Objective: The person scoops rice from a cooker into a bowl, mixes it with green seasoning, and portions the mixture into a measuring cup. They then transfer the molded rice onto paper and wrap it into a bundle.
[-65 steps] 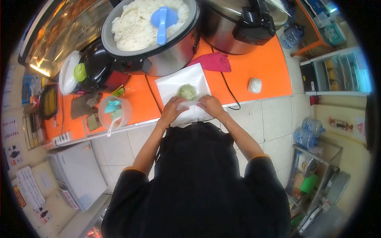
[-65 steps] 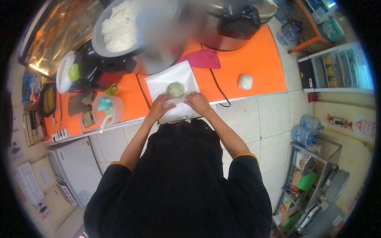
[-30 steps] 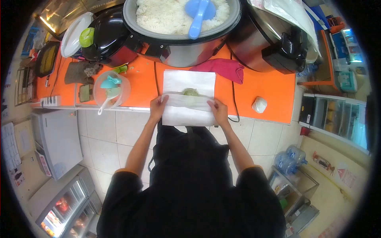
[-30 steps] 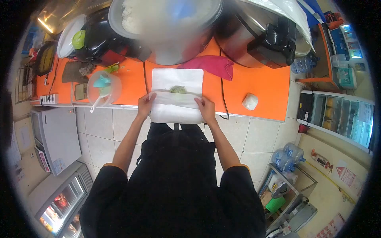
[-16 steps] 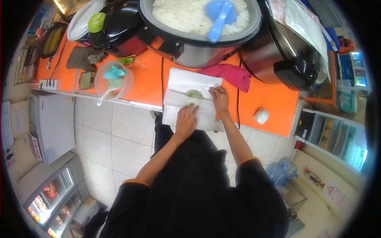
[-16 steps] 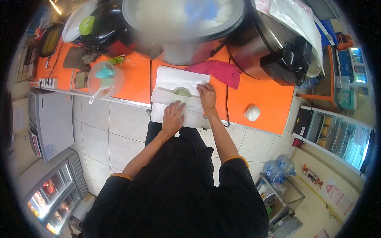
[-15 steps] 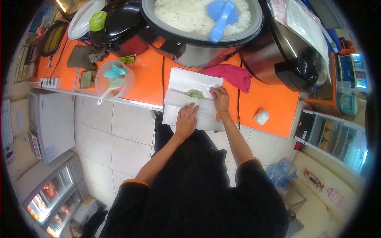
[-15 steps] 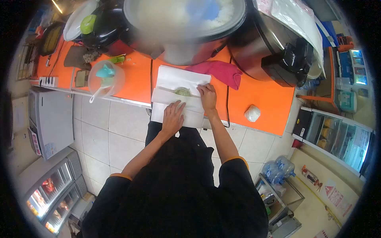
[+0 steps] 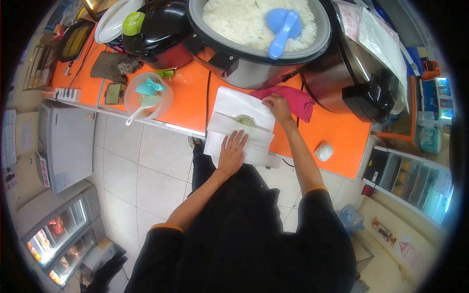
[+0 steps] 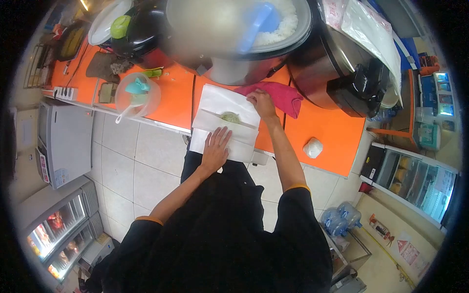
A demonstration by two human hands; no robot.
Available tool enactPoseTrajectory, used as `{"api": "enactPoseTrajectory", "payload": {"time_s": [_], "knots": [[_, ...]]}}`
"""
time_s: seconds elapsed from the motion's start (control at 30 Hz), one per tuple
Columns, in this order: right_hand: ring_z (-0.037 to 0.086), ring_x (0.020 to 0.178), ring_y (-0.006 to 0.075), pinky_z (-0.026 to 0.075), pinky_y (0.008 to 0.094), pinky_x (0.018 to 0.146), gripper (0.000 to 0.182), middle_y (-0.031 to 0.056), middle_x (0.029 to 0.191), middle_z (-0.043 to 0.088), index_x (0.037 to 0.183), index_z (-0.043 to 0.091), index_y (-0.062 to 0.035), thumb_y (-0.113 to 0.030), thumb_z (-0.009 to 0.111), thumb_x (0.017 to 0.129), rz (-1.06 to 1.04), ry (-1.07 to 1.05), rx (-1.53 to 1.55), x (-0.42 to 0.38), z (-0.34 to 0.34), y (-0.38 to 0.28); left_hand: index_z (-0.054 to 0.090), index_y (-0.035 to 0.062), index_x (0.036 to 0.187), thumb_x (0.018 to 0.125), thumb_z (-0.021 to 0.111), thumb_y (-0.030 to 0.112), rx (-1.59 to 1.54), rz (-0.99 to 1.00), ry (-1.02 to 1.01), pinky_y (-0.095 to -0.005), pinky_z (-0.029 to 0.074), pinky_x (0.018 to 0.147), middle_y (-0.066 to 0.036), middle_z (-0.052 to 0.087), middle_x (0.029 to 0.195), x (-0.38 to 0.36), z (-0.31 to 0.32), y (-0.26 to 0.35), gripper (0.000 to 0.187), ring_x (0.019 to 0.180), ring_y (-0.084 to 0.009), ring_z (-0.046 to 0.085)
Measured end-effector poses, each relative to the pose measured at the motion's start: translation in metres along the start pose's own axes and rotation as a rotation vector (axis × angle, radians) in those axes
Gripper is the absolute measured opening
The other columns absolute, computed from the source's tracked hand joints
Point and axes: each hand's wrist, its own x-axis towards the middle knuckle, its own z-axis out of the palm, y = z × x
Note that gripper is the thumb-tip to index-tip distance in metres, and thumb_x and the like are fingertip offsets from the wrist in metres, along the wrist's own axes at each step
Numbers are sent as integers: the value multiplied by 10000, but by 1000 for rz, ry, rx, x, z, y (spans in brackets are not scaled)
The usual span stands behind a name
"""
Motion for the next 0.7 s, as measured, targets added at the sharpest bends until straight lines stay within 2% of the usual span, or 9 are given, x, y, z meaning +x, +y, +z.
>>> {"api": "enactPoseTrajectory", "payload": {"time_s": [0.07,0.13,0.23,0.43,0.57,0.63,0.7], "knots": [[626,842,309,496,392,765,131,124,836,658,875,701,-67,-164,683,789,6,-45,45,-4,-2,1,293,102,1455,795,597,138,8,0,-1,-484,179,1139,-90,286,1490,-1,0,0,727,1391,-279,245],[626,837,300,497,385,764,109,110,859,666,870,686,-62,-149,659,809,-219,79,8,-8,-2,1,303,103,1450,795,597,137,13,-4,-15,-485,178,1139,-89,283,1493,0,-1,0,720,1393,-277,244],[624,842,295,494,391,768,108,103,866,668,873,660,-48,-143,636,828,-154,58,12,-18,-4,-9,319,99,1440,791,601,134,9,4,-4,-485,182,1136,-91,293,1484,0,-2,-1,708,1389,-278,249],[613,855,295,491,397,774,109,111,862,655,885,632,-38,-131,635,827,-179,63,-82,-19,-3,-20,336,89,1426,781,609,126,-13,12,23,-486,190,1132,-94,317,1460,3,-2,0,701,1376,-284,266],[610,855,292,491,396,768,114,118,852,646,901,634,-39,-118,646,820,-140,80,12,-12,0,-21,343,89,1421,778,613,127,-16,13,19,-486,190,1132,-94,313,1463,3,-5,0,698,1374,-285,270],[622,853,287,497,397,758,129,116,856,658,914,636,-38,-117,658,815,-75,0,8,-8,3,-16,357,90,1411,775,616,124,-29,10,23,-484,196,1130,-91,322,1456,3,-7,-1,687,1371,-279,277],[627,852,288,500,397,754,134,114,859,664,919,641,-41,-123,661,815,-69,12,10,-8,4,-14,379,89,1396,784,614,124,-31,9,40,-484,199,1129,-90,347,1441,3,-9,-2,657,1365,-277,291]]}}
